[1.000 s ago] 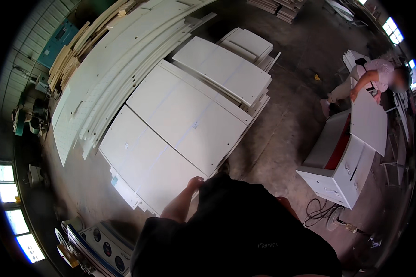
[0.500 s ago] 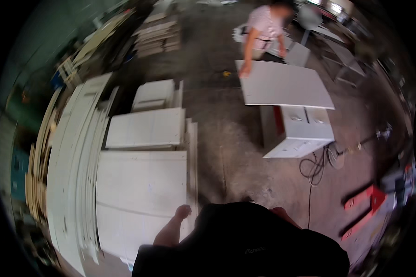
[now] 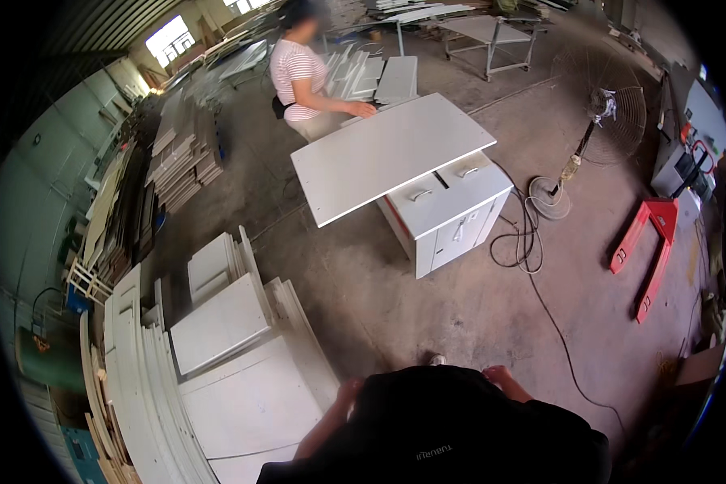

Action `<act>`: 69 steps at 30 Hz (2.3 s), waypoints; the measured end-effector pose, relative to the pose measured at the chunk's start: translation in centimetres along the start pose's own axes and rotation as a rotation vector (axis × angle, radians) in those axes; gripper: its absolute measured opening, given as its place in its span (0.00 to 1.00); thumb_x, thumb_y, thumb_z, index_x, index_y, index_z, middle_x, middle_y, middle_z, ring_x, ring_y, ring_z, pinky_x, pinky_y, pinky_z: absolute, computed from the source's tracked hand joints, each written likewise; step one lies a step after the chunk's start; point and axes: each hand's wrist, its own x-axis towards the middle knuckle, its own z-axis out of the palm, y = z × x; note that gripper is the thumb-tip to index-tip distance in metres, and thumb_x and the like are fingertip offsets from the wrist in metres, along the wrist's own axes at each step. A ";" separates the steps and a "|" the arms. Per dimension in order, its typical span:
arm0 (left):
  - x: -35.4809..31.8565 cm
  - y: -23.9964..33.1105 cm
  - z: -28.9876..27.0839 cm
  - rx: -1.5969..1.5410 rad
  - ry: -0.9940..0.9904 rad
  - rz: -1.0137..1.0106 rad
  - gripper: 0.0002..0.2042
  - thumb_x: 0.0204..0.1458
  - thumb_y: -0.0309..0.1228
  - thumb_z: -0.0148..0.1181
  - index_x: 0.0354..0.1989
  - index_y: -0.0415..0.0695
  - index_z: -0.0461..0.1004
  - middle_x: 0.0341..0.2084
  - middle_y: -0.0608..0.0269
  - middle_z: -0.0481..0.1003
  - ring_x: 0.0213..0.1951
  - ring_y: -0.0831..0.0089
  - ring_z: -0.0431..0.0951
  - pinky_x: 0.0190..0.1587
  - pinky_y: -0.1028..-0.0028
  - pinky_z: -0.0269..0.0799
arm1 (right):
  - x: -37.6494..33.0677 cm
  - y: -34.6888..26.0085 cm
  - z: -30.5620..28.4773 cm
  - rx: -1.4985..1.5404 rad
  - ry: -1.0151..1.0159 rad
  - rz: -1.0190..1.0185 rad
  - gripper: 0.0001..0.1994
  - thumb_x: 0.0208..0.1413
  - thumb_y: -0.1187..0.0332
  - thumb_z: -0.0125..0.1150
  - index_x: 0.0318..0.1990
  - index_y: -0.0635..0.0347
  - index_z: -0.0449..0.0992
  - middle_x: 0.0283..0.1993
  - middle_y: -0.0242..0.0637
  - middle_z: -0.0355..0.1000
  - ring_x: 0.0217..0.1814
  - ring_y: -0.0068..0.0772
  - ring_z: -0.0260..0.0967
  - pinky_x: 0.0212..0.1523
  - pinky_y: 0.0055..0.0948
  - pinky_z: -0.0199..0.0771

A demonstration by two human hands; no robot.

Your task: The person repeatedly picks up large white rectangular panels and stacks them on a growing pile. A coworker assists by placing panels and using a white strap to secure the stack. The person lifts and places panels one at a time throughout the clip.

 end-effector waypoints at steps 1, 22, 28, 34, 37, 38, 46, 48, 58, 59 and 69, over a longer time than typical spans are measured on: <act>0.5 3.5 -1.5 -0.089 -0.022 -0.162 0.08 0.53 0.33 0.50 0.34 0.46 0.73 0.34 0.59 0.75 0.38 0.63 0.76 0.39 0.68 0.72 | -0.2 0.7 -0.6 0.009 0.048 -0.148 0.13 0.47 0.60 0.57 0.40 0.53 0.73 0.33 0.37 0.74 0.35 0.37 0.74 0.36 0.34 0.74; 29.4 14.0 -4.2 -0.228 -0.692 -0.265 0.13 0.47 0.40 0.54 0.35 0.44 0.74 0.28 0.57 0.75 0.30 0.70 0.74 0.32 0.70 0.68 | -2.6 5.5 -7.6 0.754 0.082 0.734 0.21 0.52 0.48 0.51 0.32 0.59 0.78 0.31 0.40 0.76 0.33 0.36 0.74 0.36 0.34 0.71; 49.2 11.7 2.4 0.221 -0.929 -0.198 0.07 0.43 0.35 0.55 0.28 0.48 0.76 0.20 0.63 0.75 0.21 0.74 0.73 0.25 0.73 0.68 | -1.5 9.0 -14.1 1.038 0.271 1.012 0.20 0.52 0.51 0.50 0.35 0.61 0.77 0.32 0.42 0.76 0.34 0.36 0.74 0.38 0.33 0.71; 58.2 17.0 -1.0 -0.029 -0.331 0.209 0.07 0.45 0.34 0.54 0.25 0.45 0.76 0.18 0.67 0.75 0.21 0.75 0.74 0.26 0.73 0.69 | 2.9 10.9 -27.0 1.229 0.406 1.000 0.19 0.52 0.54 0.51 0.37 0.61 0.77 0.31 0.41 0.76 0.33 0.32 0.74 0.37 0.31 0.71; 60.4 18.9 -1.2 -0.207 -0.343 0.056 0.09 0.47 0.35 0.53 0.26 0.44 0.75 0.20 0.66 0.76 0.22 0.75 0.74 0.26 0.73 0.69 | 4.6 12.0 -31.3 1.220 0.398 1.014 0.18 0.52 0.54 0.52 0.38 0.60 0.77 0.30 0.39 0.76 0.33 0.29 0.74 0.37 0.29 0.71; 60.6 19.6 -1.1 -0.279 -0.366 -0.030 0.09 0.47 0.36 0.53 0.27 0.44 0.75 0.20 0.66 0.76 0.22 0.75 0.74 0.26 0.73 0.69 | 4.9 13.0 -30.9 1.194 0.386 1.021 0.18 0.52 0.55 0.52 0.39 0.60 0.77 0.30 0.38 0.77 0.33 0.29 0.74 0.38 0.29 0.71; 59.5 13.4 3.0 -0.410 -0.731 -0.105 0.03 0.46 0.33 0.56 0.27 0.49 0.73 0.20 0.71 0.71 0.24 0.76 0.71 0.23 0.75 0.65 | 6.4 27.2 -22.8 0.855 0.245 0.783 0.17 0.54 0.56 0.49 0.40 0.57 0.76 0.35 0.41 0.75 0.38 0.33 0.73 0.40 0.33 0.71; 56.5 14.1 4.8 -0.505 -0.534 -0.477 0.12 0.50 0.39 0.50 0.22 0.47 0.74 0.17 0.62 0.71 0.23 0.71 0.73 0.28 0.67 0.71 | 7.8 31.9 -22.2 0.773 0.167 0.683 0.15 0.55 0.57 0.47 0.38 0.57 0.75 0.34 0.41 0.75 0.36 0.33 0.72 0.38 0.33 0.71; 54.5 29.2 9.3 -0.777 -0.281 -0.316 0.16 0.52 0.45 0.51 0.39 0.47 0.74 0.32 0.56 0.75 0.33 0.69 0.74 0.38 0.66 0.67 | 20.1 53.8 -32.0 1.451 -0.189 0.699 0.12 0.58 0.64 0.40 0.30 0.59 0.69 0.29 0.36 0.72 0.22 0.29 0.67 0.20 0.28 0.68; 54.7 31.2 9.5 -0.691 -0.200 -0.325 0.16 0.52 0.45 0.51 0.40 0.48 0.74 0.34 0.56 0.75 0.35 0.68 0.74 0.39 0.65 0.67 | 20.6 53.9 -34.9 1.377 -0.174 0.712 0.12 0.57 0.65 0.39 0.30 0.60 0.69 0.29 0.35 0.72 0.21 0.27 0.68 0.18 0.27 0.68; 55.1 39.2 9.2 -0.136 -0.187 -0.292 0.12 0.47 0.38 0.50 0.26 0.44 0.76 0.25 0.54 0.75 0.29 0.57 0.75 0.34 0.63 0.70 | 24.2 55.7 -40.1 1.344 0.058 0.604 0.14 0.53 0.60 0.53 0.38 0.61 0.74 0.28 0.37 0.75 0.19 0.24 0.68 0.20 0.24 0.69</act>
